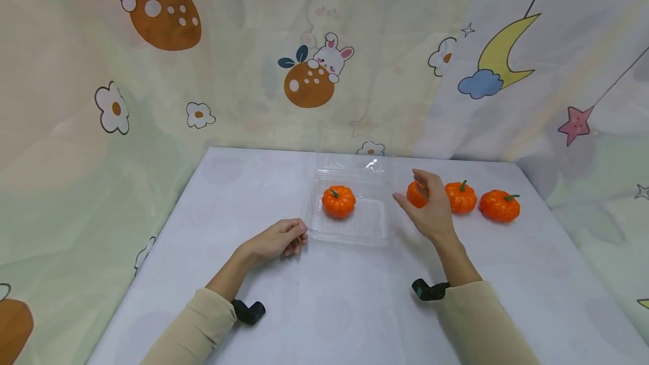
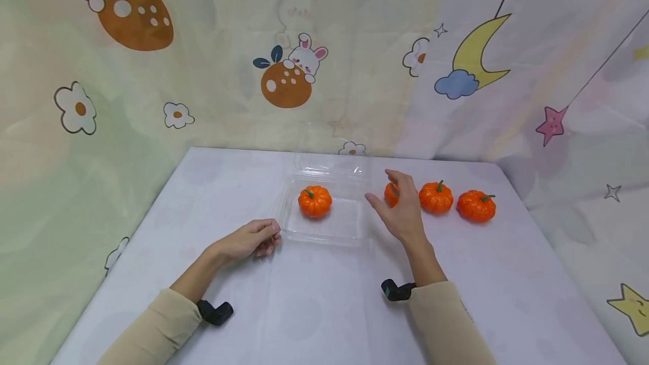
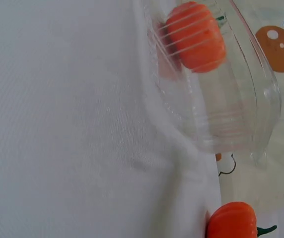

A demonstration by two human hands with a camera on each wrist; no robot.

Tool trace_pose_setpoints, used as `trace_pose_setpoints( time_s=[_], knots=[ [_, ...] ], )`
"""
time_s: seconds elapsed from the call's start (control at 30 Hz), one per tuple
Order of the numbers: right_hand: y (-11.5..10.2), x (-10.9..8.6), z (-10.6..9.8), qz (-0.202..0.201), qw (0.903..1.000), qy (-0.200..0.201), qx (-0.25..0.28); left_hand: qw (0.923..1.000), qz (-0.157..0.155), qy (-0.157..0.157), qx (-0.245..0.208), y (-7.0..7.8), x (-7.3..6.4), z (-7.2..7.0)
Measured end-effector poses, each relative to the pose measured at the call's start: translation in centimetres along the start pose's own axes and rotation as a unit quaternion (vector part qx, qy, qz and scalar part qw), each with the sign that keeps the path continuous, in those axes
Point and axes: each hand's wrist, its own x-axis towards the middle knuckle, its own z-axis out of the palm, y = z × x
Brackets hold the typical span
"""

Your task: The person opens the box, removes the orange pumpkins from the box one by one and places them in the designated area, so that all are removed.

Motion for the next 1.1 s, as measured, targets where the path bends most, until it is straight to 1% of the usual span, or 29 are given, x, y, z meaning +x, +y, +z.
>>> trace_pose_setpoints(
  time_s=[0.13,0.23,0.33,0.5,0.73,0.93,1.1],
  knots=[
    [-0.9,0.1,1.3,-0.004,0.9992,-0.034,0.023,1.0000,0.005,-0.002,0.000,0.1,-0.1,0.0],
    [-1.5,0.3,2.2,-0.006,0.9975,-0.052,0.049,1.0000,0.009,-0.003,0.001,0.1,-0.1,-0.1],
    [-2.0,0.5,3.0,-0.016,0.9956,-0.069,0.061,1.0000,0.009,-0.004,0.000,0.0,0.0,-0.1],
    [-2.8,0.6,4.2,-0.022,0.9910,-0.118,0.060,1.0000,0.008,-0.002,-0.003,0.0,-0.1,0.0],
    [-3.7,0.5,5.7,-0.026,0.9817,-0.186,0.035,0.9999,0.010,-0.004,-0.001,0.0,-0.2,0.2],
    [-4.3,0.7,6.8,-0.023,0.9735,-0.226,0.025,0.9999,0.010,0.001,-0.001,-0.2,-0.1,0.1],
    [-4.5,0.9,7.4,-0.026,0.9683,-0.247,0.022,0.9998,0.019,0.004,0.004,0.1,-0.2,0.1]
  ],
)
